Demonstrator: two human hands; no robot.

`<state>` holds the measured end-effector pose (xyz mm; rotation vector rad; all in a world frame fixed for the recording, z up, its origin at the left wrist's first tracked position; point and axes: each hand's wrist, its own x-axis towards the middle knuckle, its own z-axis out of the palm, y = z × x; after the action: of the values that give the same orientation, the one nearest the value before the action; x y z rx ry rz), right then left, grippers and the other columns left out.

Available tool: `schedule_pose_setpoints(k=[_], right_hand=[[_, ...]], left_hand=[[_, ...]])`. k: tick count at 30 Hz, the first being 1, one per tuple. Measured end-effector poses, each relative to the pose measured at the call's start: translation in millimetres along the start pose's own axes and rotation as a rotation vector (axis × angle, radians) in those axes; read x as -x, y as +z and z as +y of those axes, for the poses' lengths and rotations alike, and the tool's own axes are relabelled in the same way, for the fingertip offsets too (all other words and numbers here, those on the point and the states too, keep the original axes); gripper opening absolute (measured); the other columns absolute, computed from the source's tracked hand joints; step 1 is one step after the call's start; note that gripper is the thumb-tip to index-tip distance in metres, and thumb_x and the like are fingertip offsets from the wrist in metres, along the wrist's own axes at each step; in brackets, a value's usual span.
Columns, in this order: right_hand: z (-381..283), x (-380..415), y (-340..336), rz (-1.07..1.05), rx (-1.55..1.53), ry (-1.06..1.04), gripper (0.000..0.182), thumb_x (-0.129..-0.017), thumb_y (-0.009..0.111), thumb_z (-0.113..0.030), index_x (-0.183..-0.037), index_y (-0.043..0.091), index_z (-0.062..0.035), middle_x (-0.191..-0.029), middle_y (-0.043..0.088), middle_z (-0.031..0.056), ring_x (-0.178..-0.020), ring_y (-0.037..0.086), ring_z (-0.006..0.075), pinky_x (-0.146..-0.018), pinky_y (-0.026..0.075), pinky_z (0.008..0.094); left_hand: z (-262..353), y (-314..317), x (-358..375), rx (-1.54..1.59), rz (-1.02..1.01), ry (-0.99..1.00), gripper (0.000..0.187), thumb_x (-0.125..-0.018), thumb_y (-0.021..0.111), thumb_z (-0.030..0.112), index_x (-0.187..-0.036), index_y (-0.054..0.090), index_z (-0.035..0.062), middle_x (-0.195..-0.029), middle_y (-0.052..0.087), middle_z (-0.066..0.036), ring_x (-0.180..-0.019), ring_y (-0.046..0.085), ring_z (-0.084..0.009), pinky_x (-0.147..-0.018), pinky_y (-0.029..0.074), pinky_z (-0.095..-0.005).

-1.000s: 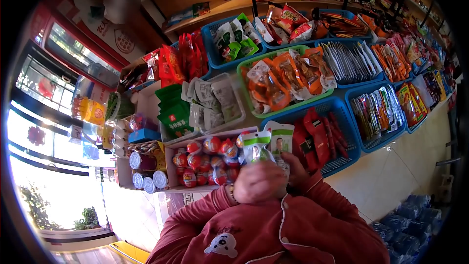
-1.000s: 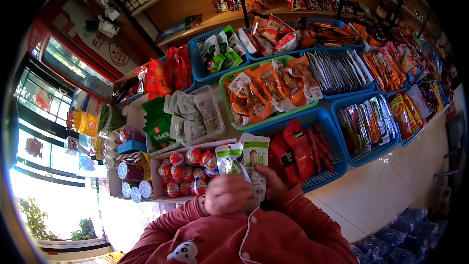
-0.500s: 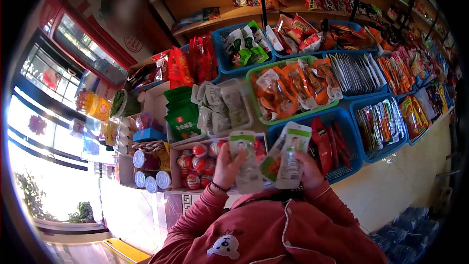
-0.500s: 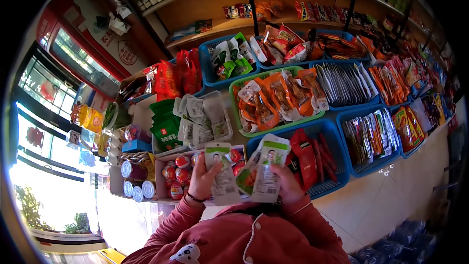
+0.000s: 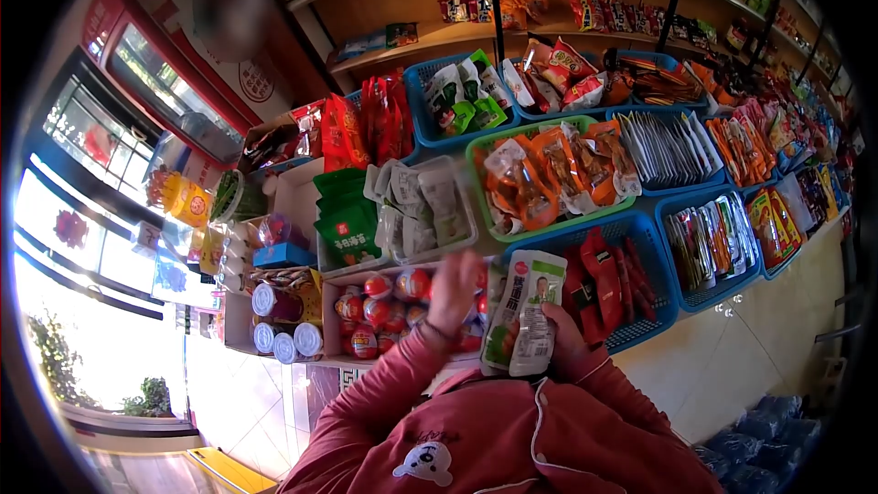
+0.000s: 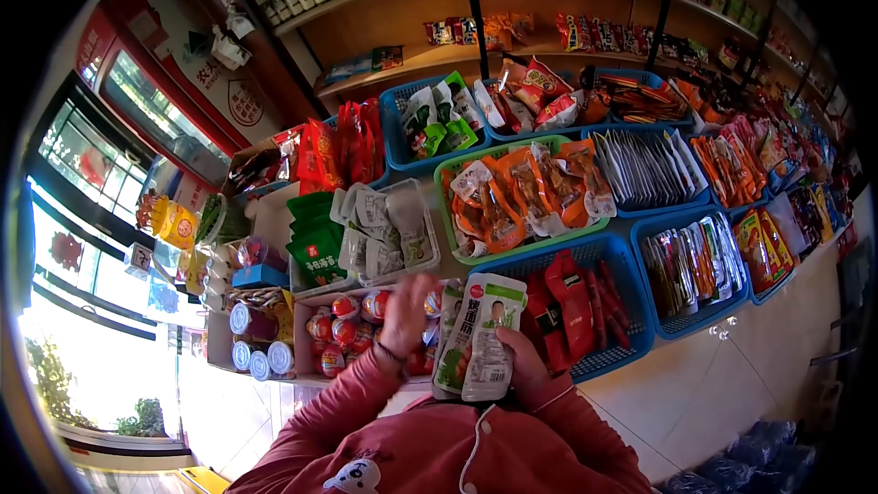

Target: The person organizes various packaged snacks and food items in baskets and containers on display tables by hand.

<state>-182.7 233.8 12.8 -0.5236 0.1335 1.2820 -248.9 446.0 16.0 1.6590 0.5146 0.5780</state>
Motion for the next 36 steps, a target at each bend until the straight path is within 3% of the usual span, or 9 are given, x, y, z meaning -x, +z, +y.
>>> schedule_pose_setpoints(k=[5,8,12,15,19,23,24,26,36], right_hand=[[2.9,2.0,-5.7,0.059,0.132,0.014,0.046,-0.089,0.049,-0.037,-0.110,0.055,0.0037,-0.100,0.062,0.0185,-0.089,0.063,0.0303,-0.085,0.051,0.0432],[7.8,-1.5,-21.2,-0.009,0.019,0.033,0.045,-0.089,0.049,-0.038,-0.107,0.056,0.0026,-0.097,0.063,0.0176,-0.088,0.063,0.0292,-0.085,0.050,0.0412],[4.1,3.9,-9.8,0.006,-0.007,0.025,0.045,-0.091,0.049,-0.031,-0.120,0.051,0.0040,-0.102,0.065,0.0175,-0.088,0.066,0.0261,-0.080,0.055,0.0379],[2.4,2.3,-12.3,0.014,0.010,0.056,0.043,-0.092,0.048,-0.030,-0.118,0.052,0.0039,-0.102,0.065,0.0169,-0.088,0.066,0.0246,-0.079,0.055,0.0373],[-3.8,4.6,0.7,-0.038,-0.032,0.119,0.042,-0.092,0.049,-0.029,-0.117,0.052,0.0038,-0.100,0.065,0.0151,-0.086,0.066,0.0225,-0.079,0.055,0.0352],[-10.7,3.9,14.8,0.018,0.118,0.056,0.041,-0.095,0.047,-0.029,-0.122,0.050,0.0014,-0.105,0.065,0.0115,-0.090,0.066,0.0200,-0.082,0.054,0.0317],[-10.7,7.2,20.1,0.019,0.122,0.061,0.041,-0.095,0.047,-0.029,-0.122,0.050,0.0014,-0.105,0.065,0.0115,-0.090,0.066,0.0200,-0.082,0.054,0.0317],[-11.8,14.1,35.6,0.062,0.254,-0.087,0.041,-0.097,0.044,-0.030,-0.126,0.048,-0.0017,-0.113,0.063,0.0097,-0.097,0.064,0.0189,-0.085,0.053,0.0305],[-7.2,0.3,5.7,-0.040,0.233,-0.062,0.054,-0.091,0.058,-0.022,-0.137,0.036,-0.0034,-0.129,0.052,0.0138,-0.113,0.057,0.0246,-0.096,0.047,0.0370]], left_hand=[[-42.0,-40.3,-119.2,-0.371,0.279,-0.025,0.020,-0.092,0.057,0.020,-0.093,0.058,-0.0003,-0.077,0.063,-0.004,-0.066,0.059,-0.0192,-0.058,0.046,-0.0376],[-26.1,-44.4,-152.0,-1.141,-0.503,0.056,0.020,-0.088,0.059,0.021,-0.096,0.061,0.0027,-0.082,0.065,-0.007,-0.066,0.062,-0.0247,-0.056,0.048,-0.0394],[-99.1,-38.1,-185.1,-1.563,-0.542,0.092,0.028,-0.080,0.063,0.023,-0.102,0.064,0.0051,-0.093,0.067,-0.017,-0.084,0.064,-0.0361,-0.068,0.052,-0.0403],[-70.8,-34.7,-159.4,-0.835,0.201,-0.051,0.034,-0.075,0.070,0.024,-0.097,0.062,0.0007,-0.089,0.064,-0.024,-0.089,0.062,-0.0391,-0.073,0.050,-0.0447],[22.6,-28.4,-98.9,-0.283,0.348,0.214,0.020,-0.078,0.066,0.004,-0.096,0.057,0.0017,-0.090,0.056,-0.015,-0.074,0.058,-0.0290,-0.063,0.048,-0.0352],[80.1,-17.6,-16.6,-0.453,-0.095,0.844,0.036,-0.069,0.064,-0.006,-0.102,0.059,0.0076,-0.103,0.062,-0.012,-0.096,0.061,-0.0291,-0.077,0.052,-0.0340],[51.8,-17.2,-5.3,-0.460,-0.433,0.743,0.039,-0.067,0.062,-0.005,-0.104,0.060,0.0079,-0.106,0.063,-0.014,-0.097,0.062,-0.0306,-0.081,0.053,-0.0374],[69.7,-2.3,23.2,-0.667,-0.542,0.791,0.036,-0.068,0.062,-0.001,-0.103,0.064,0.0070,-0.109,0.061,-0.012,-0.098,0.062,-0.0309,-0.082,0.053,-0.0391],[62.5,-6.3,25.2,-0.477,-0.578,0.606,0.040,-0.070,0.059,-0.009,-0.105,0.066,0.0092,-0.114,0.058,-0.009,-0.107,0.057,-0.0305,-0.089,0.048,-0.0399]])
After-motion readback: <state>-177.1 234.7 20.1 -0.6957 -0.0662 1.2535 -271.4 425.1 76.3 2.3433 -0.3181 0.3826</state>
